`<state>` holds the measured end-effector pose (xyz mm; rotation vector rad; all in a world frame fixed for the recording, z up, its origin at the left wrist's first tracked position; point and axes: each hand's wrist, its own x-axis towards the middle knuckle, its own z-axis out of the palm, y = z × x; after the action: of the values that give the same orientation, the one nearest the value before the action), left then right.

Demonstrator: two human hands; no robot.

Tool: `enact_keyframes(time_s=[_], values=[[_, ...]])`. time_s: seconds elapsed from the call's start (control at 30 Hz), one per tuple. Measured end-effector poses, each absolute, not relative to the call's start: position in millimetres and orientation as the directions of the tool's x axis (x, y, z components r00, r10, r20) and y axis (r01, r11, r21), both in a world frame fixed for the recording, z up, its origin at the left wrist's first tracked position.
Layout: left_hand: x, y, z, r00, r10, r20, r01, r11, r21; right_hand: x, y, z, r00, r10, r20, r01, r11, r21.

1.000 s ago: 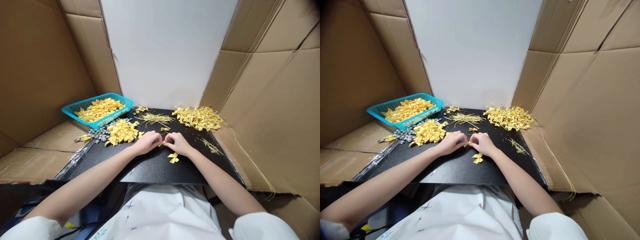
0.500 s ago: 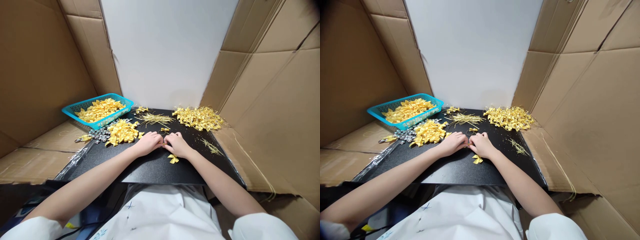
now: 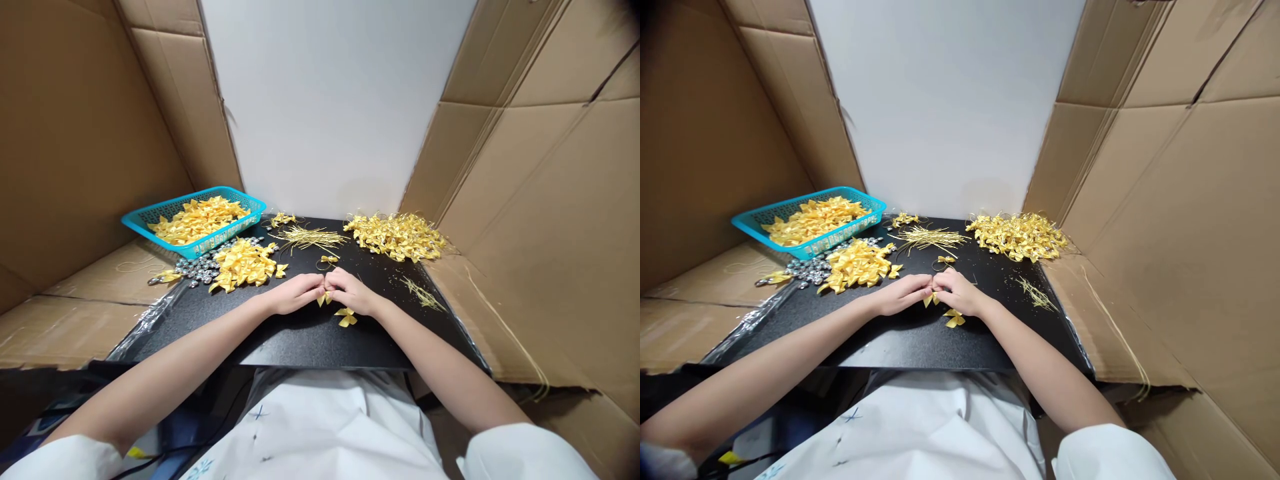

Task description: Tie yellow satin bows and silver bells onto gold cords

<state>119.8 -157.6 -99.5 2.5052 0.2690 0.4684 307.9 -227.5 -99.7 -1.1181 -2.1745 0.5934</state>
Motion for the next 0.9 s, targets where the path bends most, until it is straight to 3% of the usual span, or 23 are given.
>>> enact_keyframes(time_s=[0.27, 0.57, 0.67, 0.77, 0.9], values=[[122, -161, -96, 0.890, 0.366, 0.273, 0.131, -0.777, 0.616, 308, -224, -103, -0.343, 0.901, 0.267, 0.423, 0.401, -0.813], [123, -160, -99, 0.872, 0.385, 0.302, 0.124, -0.772, 0.624, 308, -221, -105, -0.329, 0.898, 0.292, 0.374, 0.408, -0.833], [115, -150, -92, 0.850, 0.408, 0.335, 0.221, -0.851, 0.477, 318, -221, -99, -0.280, 0.892, 0.355, 0.434, 0.447, -0.782], [99, -134, -78, 0.717, 0.514, 0.470, 0.458, -0.856, 0.239, 339, -223, -90, -0.274, 0.893, 0.357, 0.642, 0.447, -0.623], [75, -116, -63, 0.396, 0.714, 0.577, 0.832, -0.545, 0.103, 364, -227, -83, -0.272, 0.962, 0.034, 0.775, 0.240, -0.584]])
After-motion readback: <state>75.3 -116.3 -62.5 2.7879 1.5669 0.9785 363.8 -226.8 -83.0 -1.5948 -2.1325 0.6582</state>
